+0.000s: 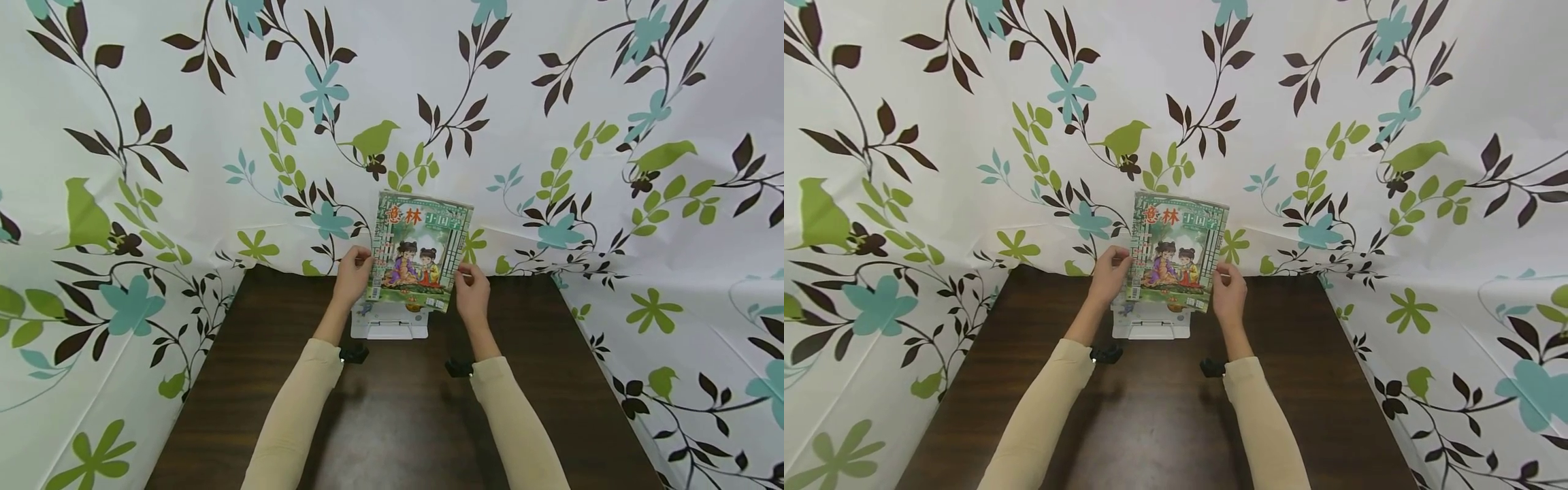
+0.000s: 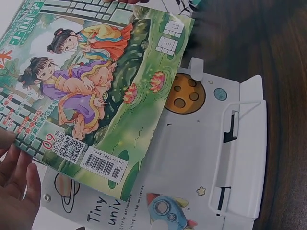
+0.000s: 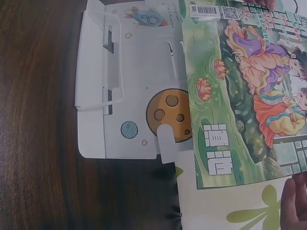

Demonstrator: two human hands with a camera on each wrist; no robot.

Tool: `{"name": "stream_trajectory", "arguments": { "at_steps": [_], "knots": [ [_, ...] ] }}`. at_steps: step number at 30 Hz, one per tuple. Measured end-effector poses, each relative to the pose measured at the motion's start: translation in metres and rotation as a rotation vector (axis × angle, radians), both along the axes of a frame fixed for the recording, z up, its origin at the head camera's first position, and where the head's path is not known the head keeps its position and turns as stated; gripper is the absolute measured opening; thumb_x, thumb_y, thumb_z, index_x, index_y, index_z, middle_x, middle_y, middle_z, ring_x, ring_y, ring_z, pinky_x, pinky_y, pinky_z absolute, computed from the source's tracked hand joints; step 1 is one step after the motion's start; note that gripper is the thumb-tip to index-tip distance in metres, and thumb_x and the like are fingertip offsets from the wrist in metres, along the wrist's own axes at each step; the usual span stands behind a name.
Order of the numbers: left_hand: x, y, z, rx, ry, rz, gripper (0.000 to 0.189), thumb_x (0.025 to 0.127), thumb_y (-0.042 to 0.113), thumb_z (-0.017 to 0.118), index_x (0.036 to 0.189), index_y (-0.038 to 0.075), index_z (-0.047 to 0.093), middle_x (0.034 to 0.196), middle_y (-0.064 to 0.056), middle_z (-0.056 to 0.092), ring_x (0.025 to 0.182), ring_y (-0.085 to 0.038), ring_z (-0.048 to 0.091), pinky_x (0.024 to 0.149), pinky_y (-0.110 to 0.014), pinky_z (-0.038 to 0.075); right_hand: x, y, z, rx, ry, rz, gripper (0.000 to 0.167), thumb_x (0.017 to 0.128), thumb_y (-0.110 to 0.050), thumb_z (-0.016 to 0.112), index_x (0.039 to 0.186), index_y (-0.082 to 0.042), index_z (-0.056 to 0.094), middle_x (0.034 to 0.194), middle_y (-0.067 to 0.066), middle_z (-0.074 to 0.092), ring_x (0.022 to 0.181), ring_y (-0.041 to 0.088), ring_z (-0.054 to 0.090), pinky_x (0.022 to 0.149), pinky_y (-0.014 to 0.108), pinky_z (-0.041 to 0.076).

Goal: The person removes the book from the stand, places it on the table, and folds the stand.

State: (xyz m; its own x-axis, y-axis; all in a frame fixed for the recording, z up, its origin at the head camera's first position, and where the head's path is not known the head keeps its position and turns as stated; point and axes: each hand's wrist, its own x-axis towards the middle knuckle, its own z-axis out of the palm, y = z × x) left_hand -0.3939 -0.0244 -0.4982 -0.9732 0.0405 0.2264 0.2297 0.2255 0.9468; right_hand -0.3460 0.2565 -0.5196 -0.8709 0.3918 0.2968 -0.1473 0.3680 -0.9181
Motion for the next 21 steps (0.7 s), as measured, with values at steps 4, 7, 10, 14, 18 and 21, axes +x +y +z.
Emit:
{"name": "stream_trajectory", "arguments": {
  "at_steps": [4,7,10,14,18,21],
  "knots": [
    [0.001,0.005,-0.001,-0.017,0.005,-0.008,0.02,0.111,0.019,0.06,0.124,0.004,0.064,0.123,-0.018,0.067,0.116,-0.035,0.065,0.102,-0.053,0.054,0.004,0.004,0.0,-0.007,0.005,0.001,0.023,0.108,-0.016,0.065,0.126,-0.004,0.072,0.125,0.018,0.071,0.106,0.032,0.066,0.082,0.037,0.05],
    [0.0,0.008,-0.002,-0.038,0.031,-0.002,0.019,0.111,0.018,0.059,0.124,0.005,0.064,0.123,-0.017,0.068,0.117,-0.035,0.066,0.104,-0.052,0.054,0.006,0.007,0.0,-0.013,0.019,0.006,0.023,0.108,-0.015,0.065,0.126,-0.003,0.072,0.124,0.019,0.07,0.105,0.031,0.065,0.084,0.037,0.049],
    [-0.001,0.011,-0.003,-0.035,0.058,-0.005,0.018,0.111,0.017,0.06,0.123,0.004,0.065,0.121,-0.018,0.068,0.116,-0.036,0.066,0.104,-0.053,0.054,0.007,0.01,0.0,-0.008,0.039,0.005,0.023,0.107,-0.014,0.064,0.126,-0.003,0.072,0.122,0.02,0.07,0.105,0.031,0.065,0.087,0.038,0.05],
    [0.0,0.018,-0.006,-0.045,0.066,-0.016,0.019,0.111,0.017,0.06,0.123,0.003,0.065,0.122,-0.018,0.068,0.115,-0.035,0.065,0.102,-0.052,0.054,0.01,0.015,-0.001,0.007,0.05,-0.012,0.023,0.107,-0.013,0.064,0.127,-0.003,0.073,0.121,0.02,0.071,0.106,0.032,0.066,0.089,0.04,0.052],
    [0.002,0.025,-0.009,-0.061,0.052,-0.021,0.02,0.111,0.018,0.06,0.125,0.003,0.064,0.124,-0.018,0.068,0.116,-0.034,0.065,0.101,-0.051,0.054,0.015,0.019,-0.003,0.011,0.038,-0.029,0.025,0.108,-0.013,0.064,0.128,-0.003,0.073,0.122,0.019,0.071,0.108,0.032,0.066,0.09,0.042,0.052],
    [0.004,0.029,-0.011,-0.053,0.045,-0.025,0.019,0.111,0.019,0.06,0.123,0.004,0.065,0.125,-0.018,0.067,0.117,-0.035,0.065,0.101,-0.052,0.054,0.018,0.022,-0.003,0.007,0.03,-0.033,0.025,0.108,-0.014,0.063,0.128,-0.003,0.072,0.123,0.019,0.071,0.108,0.031,0.066,0.091,0.042,0.052]
  ]
}}
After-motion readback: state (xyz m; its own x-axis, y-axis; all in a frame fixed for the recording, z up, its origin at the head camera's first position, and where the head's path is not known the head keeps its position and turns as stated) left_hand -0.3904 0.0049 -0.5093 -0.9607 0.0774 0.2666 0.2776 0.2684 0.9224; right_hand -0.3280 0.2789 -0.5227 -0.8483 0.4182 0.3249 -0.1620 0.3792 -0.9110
